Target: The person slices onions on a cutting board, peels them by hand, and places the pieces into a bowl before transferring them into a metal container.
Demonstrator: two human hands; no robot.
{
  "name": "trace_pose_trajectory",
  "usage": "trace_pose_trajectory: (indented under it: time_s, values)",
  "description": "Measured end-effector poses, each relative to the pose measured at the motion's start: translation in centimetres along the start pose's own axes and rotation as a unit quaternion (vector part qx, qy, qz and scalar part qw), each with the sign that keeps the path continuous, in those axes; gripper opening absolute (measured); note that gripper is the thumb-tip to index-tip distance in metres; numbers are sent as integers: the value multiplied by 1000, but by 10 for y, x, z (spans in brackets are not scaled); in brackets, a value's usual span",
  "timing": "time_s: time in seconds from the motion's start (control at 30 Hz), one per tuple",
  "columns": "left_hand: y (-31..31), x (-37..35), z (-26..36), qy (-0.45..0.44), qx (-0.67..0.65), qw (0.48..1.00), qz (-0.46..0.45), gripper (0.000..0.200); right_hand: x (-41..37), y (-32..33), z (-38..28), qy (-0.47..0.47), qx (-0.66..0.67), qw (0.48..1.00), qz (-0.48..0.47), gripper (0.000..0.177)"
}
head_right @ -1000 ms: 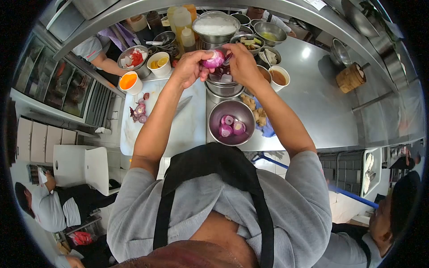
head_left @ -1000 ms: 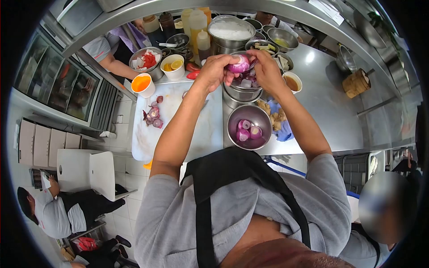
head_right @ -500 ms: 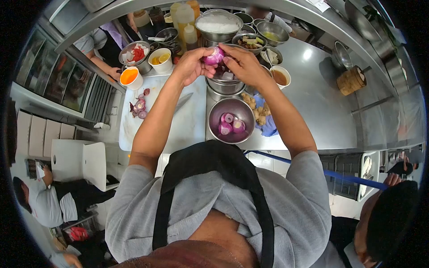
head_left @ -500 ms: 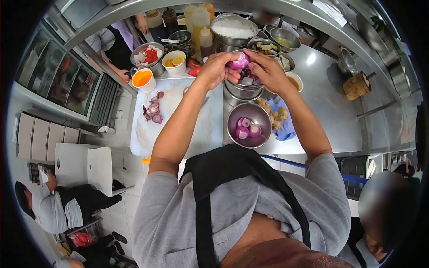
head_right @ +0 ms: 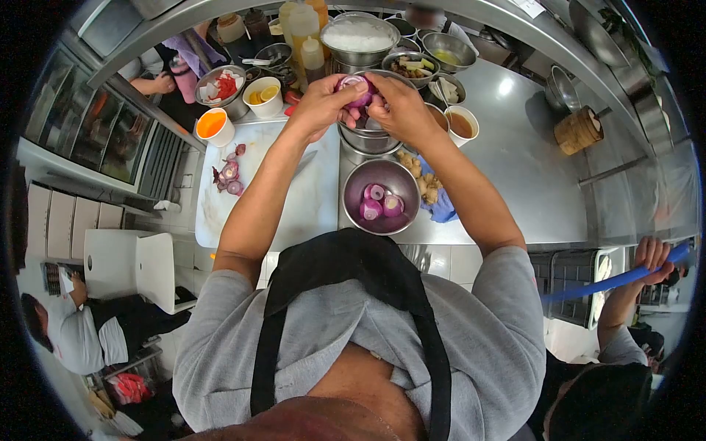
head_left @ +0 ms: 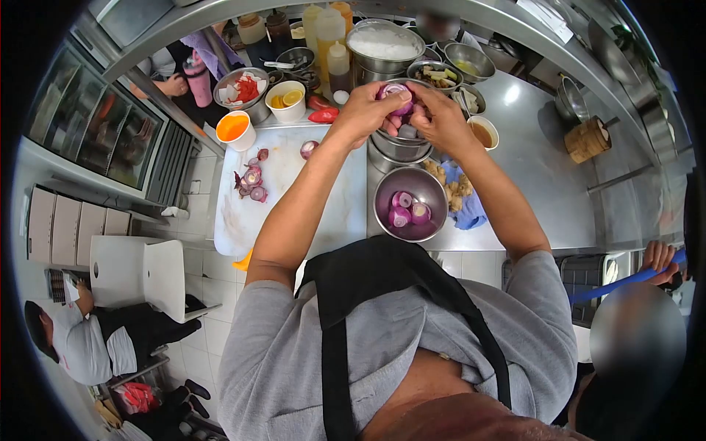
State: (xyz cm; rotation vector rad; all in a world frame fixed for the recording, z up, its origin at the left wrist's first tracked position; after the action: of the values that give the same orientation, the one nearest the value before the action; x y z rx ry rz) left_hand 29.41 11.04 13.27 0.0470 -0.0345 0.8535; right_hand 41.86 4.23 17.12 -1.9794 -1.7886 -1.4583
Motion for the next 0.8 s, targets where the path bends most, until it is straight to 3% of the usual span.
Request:
trace_pose_trajectory:
  time_s: [0.17, 0.37, 0.5, 0.6, 0.7, 0.8]
  values:
    - [-1, -4, 5, -1, 6, 1000, -8, 33, 0, -1, 6, -52, 37, 997, 39, 33]
    - [-2, -14, 19, -16, 87, 992, -88, 40, 3, 13, 17, -32, 39, 997, 60, 26]
    - [6, -12, 18, -14, 195, 979, -49, 49, 6, 28, 17, -18, -6, 993, 119, 26]
    - [14, -12, 12, -23, 208, 978, -25, 52, 6, 44, 42, -124, 18, 984, 129, 31]
    - [16, -10, 11, -59, 182, 982, -3, 52, 5, 23, 42, -8, -106, 994, -9, 41]
    - [14, -10, 14, -72, 154, 985, -2, 52, 0, 15, 28, -48, 14, 998, -46, 48]
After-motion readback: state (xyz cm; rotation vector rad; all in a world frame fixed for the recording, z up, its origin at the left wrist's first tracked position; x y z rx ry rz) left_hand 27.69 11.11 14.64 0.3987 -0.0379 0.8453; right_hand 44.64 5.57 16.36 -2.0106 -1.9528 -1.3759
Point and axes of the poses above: each hand's wrist, its own x-axis towards the middle knuckle, its own y-axis out of the back of the hand, z = x × y, the point moved 6 cm from there along x, towards the middle knuckle, and after that the axes turned 14 degrees about x, right-handed, at the moved point
